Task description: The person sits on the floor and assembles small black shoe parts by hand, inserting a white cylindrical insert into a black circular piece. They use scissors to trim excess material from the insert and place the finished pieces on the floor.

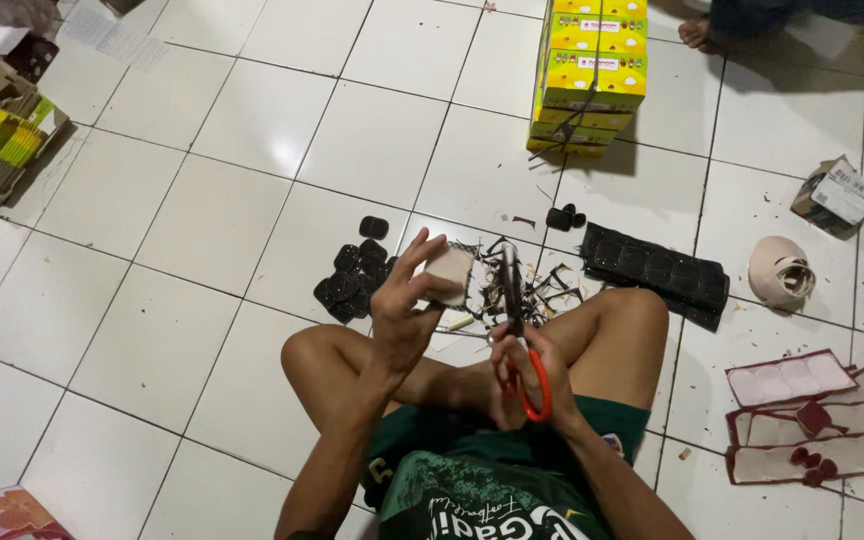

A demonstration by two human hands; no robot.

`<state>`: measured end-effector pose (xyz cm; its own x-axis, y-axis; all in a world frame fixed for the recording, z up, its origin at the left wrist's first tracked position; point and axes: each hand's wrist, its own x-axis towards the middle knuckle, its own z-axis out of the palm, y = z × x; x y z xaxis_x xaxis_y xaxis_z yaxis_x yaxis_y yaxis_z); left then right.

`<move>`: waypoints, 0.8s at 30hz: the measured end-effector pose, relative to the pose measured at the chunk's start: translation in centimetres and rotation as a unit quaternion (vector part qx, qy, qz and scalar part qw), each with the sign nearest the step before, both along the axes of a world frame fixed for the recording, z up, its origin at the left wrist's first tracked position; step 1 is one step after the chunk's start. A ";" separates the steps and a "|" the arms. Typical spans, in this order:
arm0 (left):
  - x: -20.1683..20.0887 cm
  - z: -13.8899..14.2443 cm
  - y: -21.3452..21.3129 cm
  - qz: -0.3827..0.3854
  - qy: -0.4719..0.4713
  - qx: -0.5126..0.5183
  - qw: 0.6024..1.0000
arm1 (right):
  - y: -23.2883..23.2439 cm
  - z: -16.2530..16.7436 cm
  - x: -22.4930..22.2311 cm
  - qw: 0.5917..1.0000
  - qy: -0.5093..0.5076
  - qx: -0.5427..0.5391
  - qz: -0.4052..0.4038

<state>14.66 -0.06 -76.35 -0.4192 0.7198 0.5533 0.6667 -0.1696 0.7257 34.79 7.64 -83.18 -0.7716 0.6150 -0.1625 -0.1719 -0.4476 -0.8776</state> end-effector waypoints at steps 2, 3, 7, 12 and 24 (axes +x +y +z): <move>1.2 -0.1 -0.4 -0.006 0.039 0.022 0.999 | 0.1 1.1 -0.6 0.996 0.058 0.058 -0.034; 1.8 -0.2 -0.6 -0.010 0.057 0.033 0.998 | 0.4 1.7 -1.0 0.991 0.086 0.087 -0.052; 3.5 -0.5 -1.1 0.003 0.071 0.020 0.997 | 1.9 3.2 -2.1 0.982 0.006 0.163 -0.094; 2.6 -0.9 -1.1 0.007 -0.201 -0.079 0.976 | 2.4 2.2 -1.9 0.990 -0.054 0.084 -0.099; 0.1 -0.3 -0.6 0.058 -0.318 -0.041 0.945 | -1.0 -1.2 0.2 0.963 -0.112 0.237 0.064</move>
